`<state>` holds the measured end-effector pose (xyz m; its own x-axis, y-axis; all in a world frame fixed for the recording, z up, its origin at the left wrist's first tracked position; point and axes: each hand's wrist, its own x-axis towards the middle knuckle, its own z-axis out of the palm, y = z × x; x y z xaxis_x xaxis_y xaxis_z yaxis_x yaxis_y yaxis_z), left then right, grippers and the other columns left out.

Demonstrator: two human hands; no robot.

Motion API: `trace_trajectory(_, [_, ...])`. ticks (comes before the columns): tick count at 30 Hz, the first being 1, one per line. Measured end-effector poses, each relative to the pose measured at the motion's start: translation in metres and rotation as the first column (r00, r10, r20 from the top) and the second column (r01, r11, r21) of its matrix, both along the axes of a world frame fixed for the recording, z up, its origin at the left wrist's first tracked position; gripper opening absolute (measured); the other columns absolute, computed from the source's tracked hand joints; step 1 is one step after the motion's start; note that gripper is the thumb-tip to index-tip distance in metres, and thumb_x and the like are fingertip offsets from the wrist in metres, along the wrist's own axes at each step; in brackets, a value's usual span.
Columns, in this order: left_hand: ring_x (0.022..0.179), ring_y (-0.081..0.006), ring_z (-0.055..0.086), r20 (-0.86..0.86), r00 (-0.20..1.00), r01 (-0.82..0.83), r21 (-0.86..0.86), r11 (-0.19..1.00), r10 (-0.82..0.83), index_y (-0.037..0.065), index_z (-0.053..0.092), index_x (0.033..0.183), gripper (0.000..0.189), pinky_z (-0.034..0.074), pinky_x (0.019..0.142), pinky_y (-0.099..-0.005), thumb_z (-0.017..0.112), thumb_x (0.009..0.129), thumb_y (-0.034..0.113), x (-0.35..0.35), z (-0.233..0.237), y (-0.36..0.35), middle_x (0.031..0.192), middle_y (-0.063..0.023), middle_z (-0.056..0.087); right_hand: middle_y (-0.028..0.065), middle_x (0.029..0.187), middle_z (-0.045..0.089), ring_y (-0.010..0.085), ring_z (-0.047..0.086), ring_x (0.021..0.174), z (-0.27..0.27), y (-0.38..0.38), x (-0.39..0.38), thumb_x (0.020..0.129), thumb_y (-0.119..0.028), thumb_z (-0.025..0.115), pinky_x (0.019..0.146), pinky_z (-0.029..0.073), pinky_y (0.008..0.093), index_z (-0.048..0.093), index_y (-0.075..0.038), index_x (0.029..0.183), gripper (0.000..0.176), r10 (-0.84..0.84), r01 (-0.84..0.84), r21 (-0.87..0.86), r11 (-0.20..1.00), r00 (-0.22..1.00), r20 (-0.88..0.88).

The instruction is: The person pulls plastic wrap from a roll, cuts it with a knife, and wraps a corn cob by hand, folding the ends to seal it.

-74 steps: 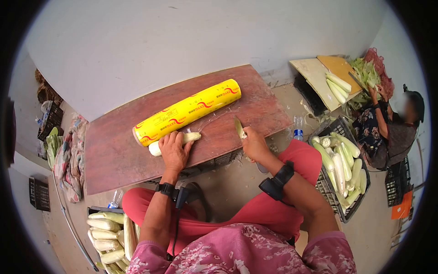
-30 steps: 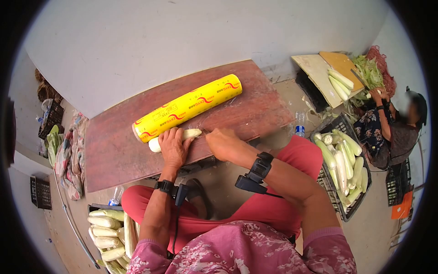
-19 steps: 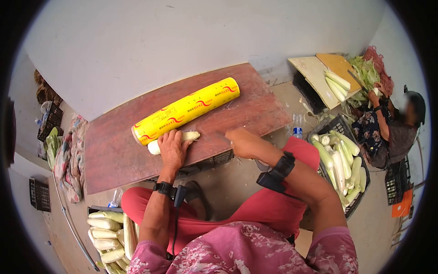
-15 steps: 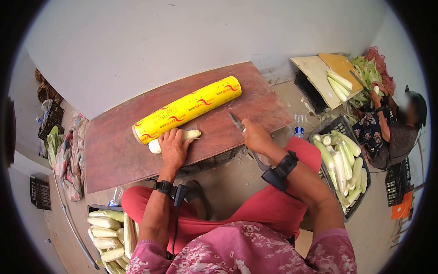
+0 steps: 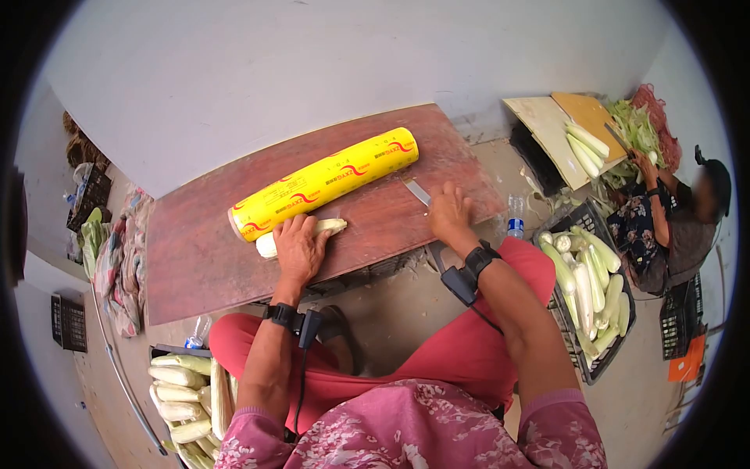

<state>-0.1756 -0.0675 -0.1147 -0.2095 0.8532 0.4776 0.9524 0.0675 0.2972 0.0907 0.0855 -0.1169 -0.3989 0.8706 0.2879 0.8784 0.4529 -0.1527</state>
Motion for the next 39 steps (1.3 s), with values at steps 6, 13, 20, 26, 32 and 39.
trace_trajectory(6, [0.092, -0.029, 0.054, 0.011, 1.0, -0.006, -0.008, 1.0, 0.006, 0.008, 0.062, 0.091, 0.027, 0.036, 0.084, -0.0417, 0.069, 0.08, 0.032, 0.0, 0.0, 0.002, 0.09, -0.0088, 0.058, 0.0141, 0.098, 0.053, 0.0331, 0.055, 0.093, 0.012, -0.034, -0.066, 0.072, -0.006, 0.074, 0.08, 0.046, 0.0418, 0.054, -0.006, 0.099, 0.033, 0.401, -0.536, -0.164, 0.828, 0.772, -0.493])
trace_trajectory(13, [0.088, -0.0277, 0.054, 0.007, 1.0, -0.001, 0.016, 1.0, 0.001, 0.009, 0.06, 0.086, 0.026, 0.036, 0.081, -0.041, 0.069, 0.078, 0.032, -0.001, 0.0, 0.004, 0.088, -0.0079, 0.058, 0.0133, 0.091, 0.054, 0.0325, 0.057, 0.085, -0.007, -0.048, -0.116, 0.073, -0.002, 0.073, 0.074, 0.047, 0.0407, 0.054, -0.005, 0.09, 0.025, 0.33, -0.585, -0.244, 0.773, 0.7, -0.633])
trace_trajectory(20, [0.09, -0.0282, 0.054, 0.023, 1.0, 0.017, -0.018, 1.0, -0.016, 0.008, 0.061, 0.089, 0.026, 0.037, 0.082, -0.0409, 0.069, 0.079, 0.031, -0.002, 0.004, 0.004, 0.088, -0.0081, 0.058, 0.0142, 0.082, 0.06, 0.0331, 0.059, 0.081, -0.017, -0.034, -0.131, 0.079, -0.006, 0.067, 0.073, 0.048, 0.0413, 0.057, -0.003, 0.079, 0.011, 0.236, -0.531, -0.332, 0.779, 0.74, -0.629])
trace_trajectory(26, [0.09, -0.0269, 0.054, 0.0, 1.0, 0.022, -0.016, 1.0, -0.022, 0.009, 0.061, 0.089, 0.026, 0.037, 0.082, -0.0404, 0.071, 0.076, 0.03, -0.004, 0.004, 0.003, 0.088, -0.0075, 0.058, 0.0171, 0.079, 0.066, 0.0315, 0.064, 0.078, -0.011, -0.021, -0.14, 0.08, -0.012, 0.067, 0.07, 0.05, 0.0407, 0.06, -0.002, 0.08, 0.013, 0.09, -0.387, -0.536, 0.751, 0.863, -0.497])
trace_trajectory(32, [0.091, -0.027, 0.054, 0.034, 0.999, 0.015, -0.023, 1.0, -0.014, 0.009, 0.062, 0.088, 0.027, 0.037, 0.083, -0.0403, 0.073, 0.075, 0.03, -0.004, 0.004, 0.004, 0.088, -0.0077, 0.058, 0.0208, 0.082, 0.065, 0.0408, 0.063, 0.083, -0.011, -0.022, -0.144, 0.082, -0.014, 0.063, 0.073, 0.05, 0.0466, 0.06, -0.002, 0.085, 0.012, 0.121, -0.343, -0.48, 0.807, 0.893, -0.434])
trace_trajectory(39, [0.091, -0.027, 0.055, 0.063, 0.998, 0.001, -0.034, 0.999, 0.001, 0.009, 0.063, 0.088, 0.025, 0.036, 0.083, -0.0409, 0.072, 0.076, 0.028, -0.004, 0.006, 0.005, 0.088, -0.0077, 0.059, 0.0159, 0.077, 0.06, 0.0297, 0.063, 0.069, -0.007, -0.027, -0.132, 0.08, -0.001, 0.063, 0.063, 0.049, 0.0394, 0.056, -0.002, 0.083, 0.007, 0.281, -0.422, -0.095, 0.901, 0.738, -0.613])
